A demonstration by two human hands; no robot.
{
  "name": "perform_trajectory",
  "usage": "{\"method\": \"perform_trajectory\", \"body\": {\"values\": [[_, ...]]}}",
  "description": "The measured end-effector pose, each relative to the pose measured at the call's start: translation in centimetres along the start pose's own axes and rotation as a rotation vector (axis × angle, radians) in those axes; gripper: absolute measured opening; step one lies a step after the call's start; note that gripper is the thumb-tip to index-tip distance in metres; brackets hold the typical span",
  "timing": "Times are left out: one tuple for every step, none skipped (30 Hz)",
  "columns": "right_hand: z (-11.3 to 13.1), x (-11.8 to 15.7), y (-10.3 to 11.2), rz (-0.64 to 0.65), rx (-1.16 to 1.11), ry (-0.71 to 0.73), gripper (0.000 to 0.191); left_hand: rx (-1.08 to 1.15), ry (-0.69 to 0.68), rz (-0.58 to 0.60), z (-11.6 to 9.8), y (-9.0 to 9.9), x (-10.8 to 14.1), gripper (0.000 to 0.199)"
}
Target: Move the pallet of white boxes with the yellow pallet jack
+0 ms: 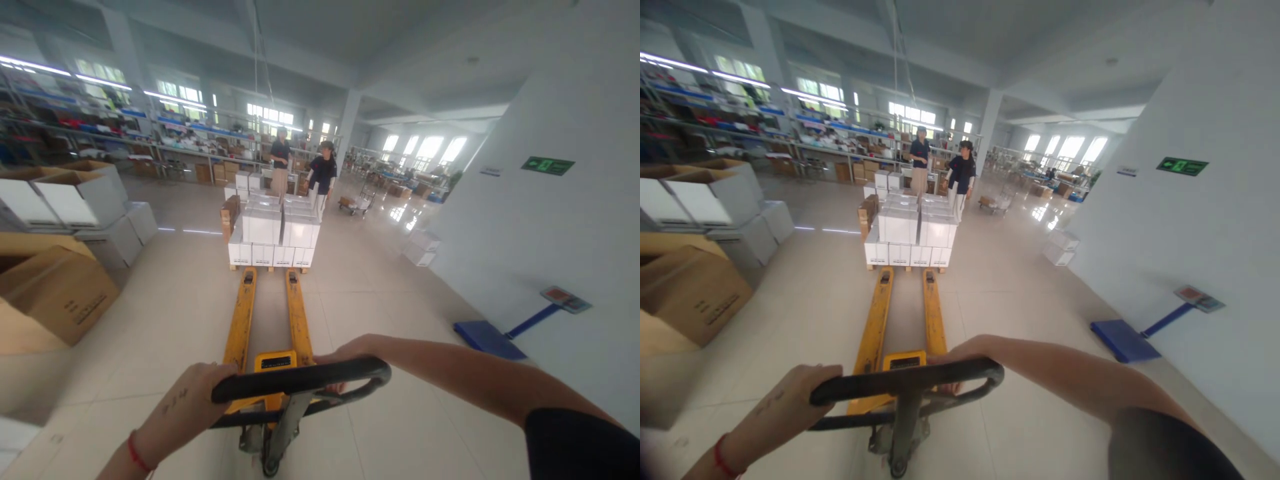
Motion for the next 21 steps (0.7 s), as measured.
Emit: {"method": "perform_trajectory", "body": {"values": [[0.0, 0.5, -0.6, 0.152, -0.091, 0.03, 0.084, 0.004, 0.003, -0.003, 0.0, 0.1, -0.1, 0.02], [0.1, 1.2, -0.8, 0.267, -0.176, 0.059, 0.091, 0.01, 0.001, -0.008, -0.1, 0.2, -0.2, 0.02], [0.1, 1.8, -0.7, 0.308, -0.207, 0.075, 0.09, 0.012, 0.004, -0.012, -0.2, 0.4, -0.3, 0.02], [0.0, 2.2, -0.1, 0.266, -0.17, 0.074, 0.082, 0.006, 0.007, -0.018, -0.2, 0.6, -0.4, 0.02], [-0.1, 2.4, 0.6, 0.164, -0.081, 0.057, 0.071, -0.001, 0.012, -0.025, -0.3, 0.8, -0.6, 0.02], [-0.1, 2.6, 1.3, 0.058, 0.03, 0.03, 0.062, -0.011, 0.017, -0.033, -0.3, 0.9, -0.6, 0.02], [0.0, 2.8, 1.7, -0.029, 0.142, 0.007, 0.053, -0.018, 0.022, -0.04, -0.3, 1.1, -0.7, 0.02], [0.2, 2.9, 1.9, -0.092, 0.228, -0.006, 0.047, -0.022, 0.026, -0.047, -0.3, 1.2, -0.8, 0.02], [0.5, 3.0, 2.0, -0.123, 0.269, -0.009, 0.043, -0.02, 0.03, -0.056, -0.4, 1.3, -0.9, 0.019], [0.7, 3.1, 2.0, -0.136, 0.278, -0.003, 0.041, -0.018, 0.031, -0.058, -0.4, 1.3, -1.0, 0.019], [0.9, 3.1, 2.1, -0.148, 0.286, 0.006, 0.041, -0.022, 0.034, -0.055, -0.4, 1.4, -1.1, 0.019], [1.0, 3.1, 2.3, -0.157, 0.295, 0.019, 0.042, -0.029, 0.036, -0.048, -0.5, 1.3, -1.2, 0.019], [0.9, 3.0, 2.5, -0.159, 0.297, 0.029, 0.044, -0.034, 0.038, -0.044, -0.5, 1.3, -1.4, 0.018], [0.8, 3.0, 2.7, -0.158, 0.301, 0.04, 0.046, -0.038, 0.04, -0.04, -0.5, 1.3, -1.6, 0.018], [0.7, 2.9, 3.0, -0.159, 0.308, 0.049, 0.047, -0.039, 0.041, -0.036, -0.5, 1.3, -1.8, 0.018], [0.5, 2.8, 3.3, -0.154, 0.314, 0.058, 0.048, -0.037, 0.041, -0.033, -0.4, 1.3, -2.1, 0.017], [0.4, 2.7, 3.4, -0.146, 0.315, 0.066, 0.048, -0.033, 0.039, -0.033, -0.4, 1.3, -2.3, 0.016], [0.3, 2.7, 3.6, -0.138, 0.313, 0.075, 0.047, -0.03, 0.035, -0.028, -0.3, 1.3, -2.4, 0.016], [0.3, 2.6, 3.7, -0.135, 0.311, 0.08, 0.047, -0.033, 0.03, -0.024, -0.2, 1.2, -2.6, 0.016], [0.3, 2.6, 3.8, -0.131, 0.31, 0.083, 0.046, -0.038, 0.028, -0.02, -0.2, 1.2, -2.7, 0.016], [0.3, 2.6, 3.8, -0.128, 0.302, 0.081, 0.045, -0.041, 0.026, -0.018, -0.2, 1.2, -2.8, 0.016]]}}
Point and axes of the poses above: each hand's wrist, its own x-axis away from the middle knuckle, its own y-axis out of the back of the hand, z = x × y, the point moved 7 cm from there along -x, towards the middle knuckle, and after that the axes turned 5 degrees about -y, right-handed, at the moved point
